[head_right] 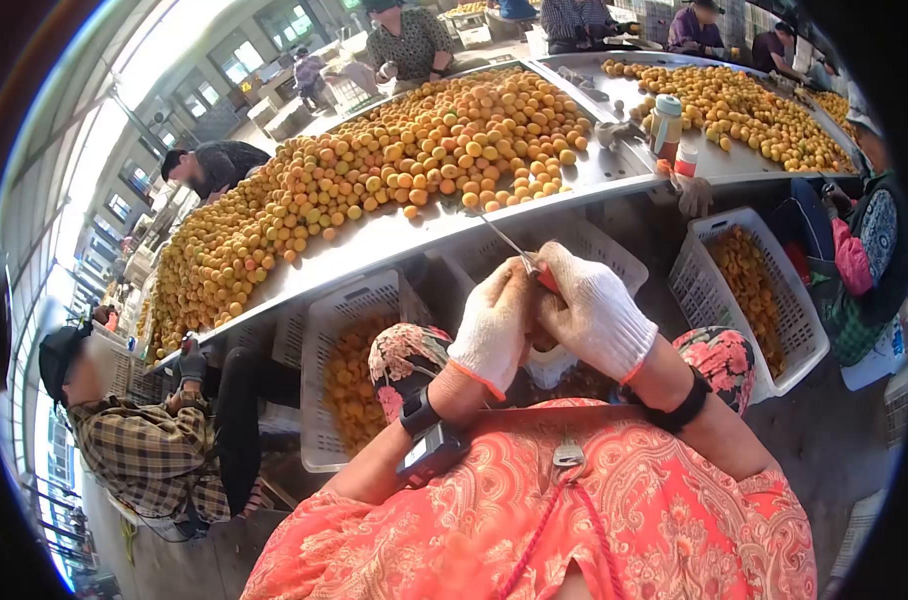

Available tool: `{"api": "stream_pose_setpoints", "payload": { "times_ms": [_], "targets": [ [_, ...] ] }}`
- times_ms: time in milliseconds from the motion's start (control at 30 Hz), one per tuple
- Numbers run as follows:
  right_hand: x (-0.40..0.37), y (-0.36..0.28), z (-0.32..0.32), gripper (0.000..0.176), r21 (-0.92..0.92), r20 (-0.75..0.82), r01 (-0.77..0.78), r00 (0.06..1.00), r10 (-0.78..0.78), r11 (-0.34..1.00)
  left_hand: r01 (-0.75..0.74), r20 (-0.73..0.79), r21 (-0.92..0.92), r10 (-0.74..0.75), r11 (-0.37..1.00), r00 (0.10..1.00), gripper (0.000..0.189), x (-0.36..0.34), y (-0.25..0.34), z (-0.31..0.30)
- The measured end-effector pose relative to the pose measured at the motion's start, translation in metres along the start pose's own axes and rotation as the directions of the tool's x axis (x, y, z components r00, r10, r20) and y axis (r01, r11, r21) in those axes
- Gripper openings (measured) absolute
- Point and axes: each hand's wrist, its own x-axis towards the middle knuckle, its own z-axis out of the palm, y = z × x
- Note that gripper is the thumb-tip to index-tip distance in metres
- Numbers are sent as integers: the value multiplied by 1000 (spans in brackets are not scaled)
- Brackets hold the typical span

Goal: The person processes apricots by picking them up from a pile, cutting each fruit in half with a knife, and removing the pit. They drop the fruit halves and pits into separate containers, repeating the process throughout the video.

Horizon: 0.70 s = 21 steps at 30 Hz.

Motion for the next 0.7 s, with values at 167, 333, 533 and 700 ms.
{"api": "stream_pose_setpoints", "payload": {
  "times_ms": [167, 333, 533, 700],
  "targets": [
    [7, 9, 12, 18, -31, -125, 41, 991, -45, 999, -197, -78, -48, 193, 979, 978, 24, 13, -16, 1],
    [7, 11, 14, 24, 74, -147, -75, 985, 86, 994, -8, -88, -155, -5, 988, 996, 23, 4, -8, 0],
    [11, 24, 14, 16, 505, -60, -199, 963, 264, 840, -54, 25, -182, 59, 982, 998, 29, 7, -5, -3],
    [7, 22, -2, 17, 846, -63, -173, 907, 417, 505, 13, 192, -298, 47, 955, 980, 33, 6, 12, 0]
  ]
}}
